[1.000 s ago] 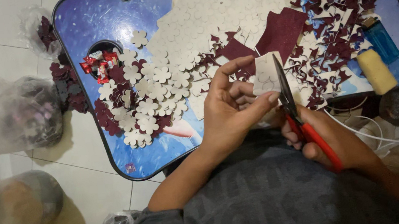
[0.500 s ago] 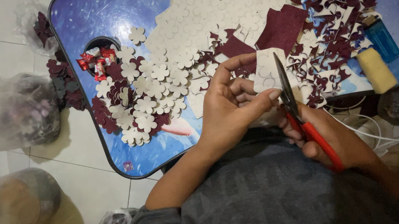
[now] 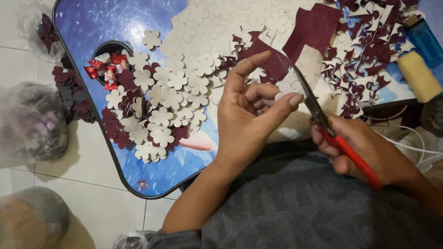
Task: The person sits at a small table covered with cut flower shapes and scraps, and uses red-handled scissors to cut flower shapes out of white paper sheets. They trim around pre-drawn outlines, set finished flower cutouts onto the pile on the table, and pick up new paper pieces to continue cutting.
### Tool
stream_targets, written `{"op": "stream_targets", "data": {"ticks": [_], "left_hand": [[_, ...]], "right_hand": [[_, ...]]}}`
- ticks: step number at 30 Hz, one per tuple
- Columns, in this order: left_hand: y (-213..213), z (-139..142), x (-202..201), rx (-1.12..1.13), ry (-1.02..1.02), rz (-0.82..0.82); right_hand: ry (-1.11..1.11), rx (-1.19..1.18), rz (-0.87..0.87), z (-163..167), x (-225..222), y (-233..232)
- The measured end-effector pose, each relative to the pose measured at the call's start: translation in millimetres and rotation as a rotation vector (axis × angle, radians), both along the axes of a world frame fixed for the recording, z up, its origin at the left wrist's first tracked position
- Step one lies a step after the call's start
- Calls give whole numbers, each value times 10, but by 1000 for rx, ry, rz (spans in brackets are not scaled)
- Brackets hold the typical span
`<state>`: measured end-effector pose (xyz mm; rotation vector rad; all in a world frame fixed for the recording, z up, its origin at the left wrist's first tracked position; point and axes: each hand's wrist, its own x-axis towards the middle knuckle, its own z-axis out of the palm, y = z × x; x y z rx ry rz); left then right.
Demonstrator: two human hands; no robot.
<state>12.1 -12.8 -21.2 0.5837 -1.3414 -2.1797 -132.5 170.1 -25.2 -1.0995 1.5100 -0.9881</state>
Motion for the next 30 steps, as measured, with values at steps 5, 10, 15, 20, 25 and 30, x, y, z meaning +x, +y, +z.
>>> {"op": "stream_targets", "data": {"ticks": [5, 10, 15, 20, 25, 30], "left_hand": [[-4, -32, -17, 18, 16, 36], [59, -32, -44, 132, 72, 36], [25, 7, -3, 35, 15, -46], [5, 78, 43, 42, -11, -88], [-82, 119, 52, 35, -25, -114], [-140, 161, 71, -40, -67, -124]], "right_hand": [[-25, 187, -85, -13, 44, 0], [-13, 121, -45, -25, 17, 17], [-111, 84, -44, -8, 15, 38], [-111, 115, -39, 10, 11, 42], [-4, 89, 24, -2, -31, 42], [74, 72, 61, -13, -66, 33]]}}
